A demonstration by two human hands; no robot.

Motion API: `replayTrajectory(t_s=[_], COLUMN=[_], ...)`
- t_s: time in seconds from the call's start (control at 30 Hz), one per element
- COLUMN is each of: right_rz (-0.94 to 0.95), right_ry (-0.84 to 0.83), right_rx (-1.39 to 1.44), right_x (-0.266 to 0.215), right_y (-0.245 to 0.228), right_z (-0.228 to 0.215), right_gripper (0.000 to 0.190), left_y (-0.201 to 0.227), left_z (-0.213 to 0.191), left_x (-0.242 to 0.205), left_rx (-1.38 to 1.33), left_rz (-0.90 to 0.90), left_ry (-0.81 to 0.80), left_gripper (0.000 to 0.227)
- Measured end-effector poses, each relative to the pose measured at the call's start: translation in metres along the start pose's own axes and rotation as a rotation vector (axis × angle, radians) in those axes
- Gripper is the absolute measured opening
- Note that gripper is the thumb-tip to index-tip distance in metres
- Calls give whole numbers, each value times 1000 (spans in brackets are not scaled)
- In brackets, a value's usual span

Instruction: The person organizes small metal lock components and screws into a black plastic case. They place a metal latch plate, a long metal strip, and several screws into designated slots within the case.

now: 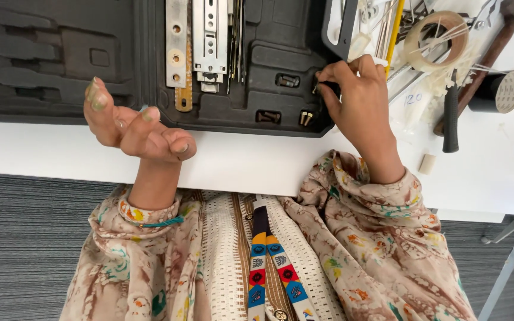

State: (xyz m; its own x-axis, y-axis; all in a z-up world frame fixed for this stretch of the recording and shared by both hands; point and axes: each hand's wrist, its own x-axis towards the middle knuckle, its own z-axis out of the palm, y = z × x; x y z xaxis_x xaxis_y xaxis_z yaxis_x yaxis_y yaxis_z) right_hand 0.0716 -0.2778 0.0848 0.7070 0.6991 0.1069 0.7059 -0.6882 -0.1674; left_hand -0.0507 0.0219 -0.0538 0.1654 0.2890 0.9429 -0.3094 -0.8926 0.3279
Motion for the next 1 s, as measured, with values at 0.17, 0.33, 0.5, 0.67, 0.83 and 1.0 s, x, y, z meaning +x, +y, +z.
replayTrajectory(t_s=[0.17,0.33,0.5,0.67,0.83,1.0], right_rz=[64,106,166,151,105,111], right_ry=[28,47,17,2,3,91], right_rx=[-30,-73,10,136,219,203], right_x=[1,0,-1,-2,-5,-1], right_y=[-2,-11,-10,-11,-3,-5], right_z=[5,6,6,5,8,8], right_gripper=[30,33,34,32,33,29], left_y=[4,5,7,8,11,9], left_z=[1,1,5,4,6,3], left_x=[2,4,5,4,6,4], left_rx=[-5,-12,-47,-51,-80,-79], left_rz=[-47,-70,-92,-126,-148,-161], left_ry=[8,-5,-1,-8,-5,-32], left_gripper=[48,48,48,49,49,48])
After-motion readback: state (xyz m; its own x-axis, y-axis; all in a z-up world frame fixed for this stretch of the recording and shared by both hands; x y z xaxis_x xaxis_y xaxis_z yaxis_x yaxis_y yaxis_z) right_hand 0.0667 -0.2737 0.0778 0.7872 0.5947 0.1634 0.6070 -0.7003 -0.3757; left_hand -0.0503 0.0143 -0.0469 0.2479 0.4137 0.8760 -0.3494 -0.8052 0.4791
